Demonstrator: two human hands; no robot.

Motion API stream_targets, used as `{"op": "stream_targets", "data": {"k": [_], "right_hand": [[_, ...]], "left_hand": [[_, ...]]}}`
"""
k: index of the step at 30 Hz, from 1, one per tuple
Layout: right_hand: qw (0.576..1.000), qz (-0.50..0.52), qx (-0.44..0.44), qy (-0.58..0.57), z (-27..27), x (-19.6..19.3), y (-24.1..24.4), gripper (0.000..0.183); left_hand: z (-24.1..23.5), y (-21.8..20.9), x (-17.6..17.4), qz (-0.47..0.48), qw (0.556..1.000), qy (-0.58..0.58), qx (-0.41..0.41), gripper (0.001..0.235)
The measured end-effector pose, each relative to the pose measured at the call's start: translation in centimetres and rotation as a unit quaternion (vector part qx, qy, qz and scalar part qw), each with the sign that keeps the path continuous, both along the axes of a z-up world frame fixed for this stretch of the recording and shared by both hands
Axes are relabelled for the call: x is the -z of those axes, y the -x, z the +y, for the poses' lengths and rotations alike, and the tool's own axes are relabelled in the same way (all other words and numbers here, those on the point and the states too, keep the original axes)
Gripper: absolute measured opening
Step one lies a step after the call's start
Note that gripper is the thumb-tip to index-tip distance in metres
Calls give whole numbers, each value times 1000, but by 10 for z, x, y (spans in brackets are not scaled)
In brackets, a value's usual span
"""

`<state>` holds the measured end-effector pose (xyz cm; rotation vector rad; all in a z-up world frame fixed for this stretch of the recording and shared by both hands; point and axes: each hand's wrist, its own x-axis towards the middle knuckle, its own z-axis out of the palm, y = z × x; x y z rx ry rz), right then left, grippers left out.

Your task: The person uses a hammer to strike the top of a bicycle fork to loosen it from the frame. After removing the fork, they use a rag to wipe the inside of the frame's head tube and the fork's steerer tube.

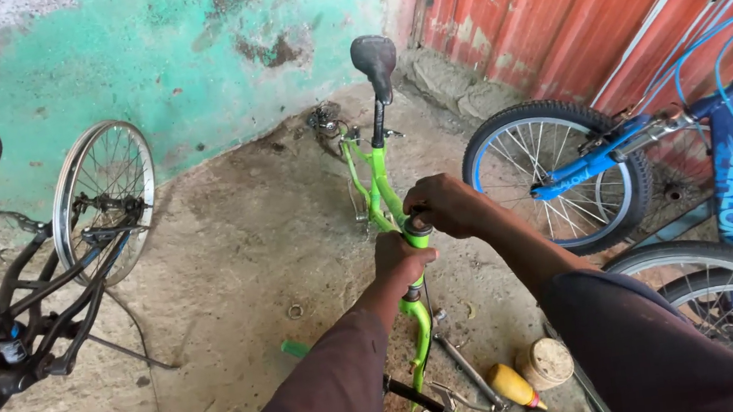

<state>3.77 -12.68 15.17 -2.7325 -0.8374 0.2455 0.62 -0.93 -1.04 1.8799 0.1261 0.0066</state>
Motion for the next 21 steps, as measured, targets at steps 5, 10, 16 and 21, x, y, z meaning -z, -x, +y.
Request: {"op": "stream_targets", "data": {"k": [5, 10, 16, 21], "right_hand": [[963, -35, -169, -208, -7, 5, -13, 17], [934, -36, -145, -323, -16, -101, -13, 21], [701, 317, 116, -628, -43, -16, 47, 31], [501, 409, 343, -681, -49, 88, 84, 15]], "left_hand": [[-7, -27, 92, -284, 917, -278, -39, 26], [-2, -9, 53, -117, 987, -83, -72, 51], [1, -15, 39, -39, 997, -67, -19, 56], [4, -6, 25, 37, 995, -94, 18, 81]]}}
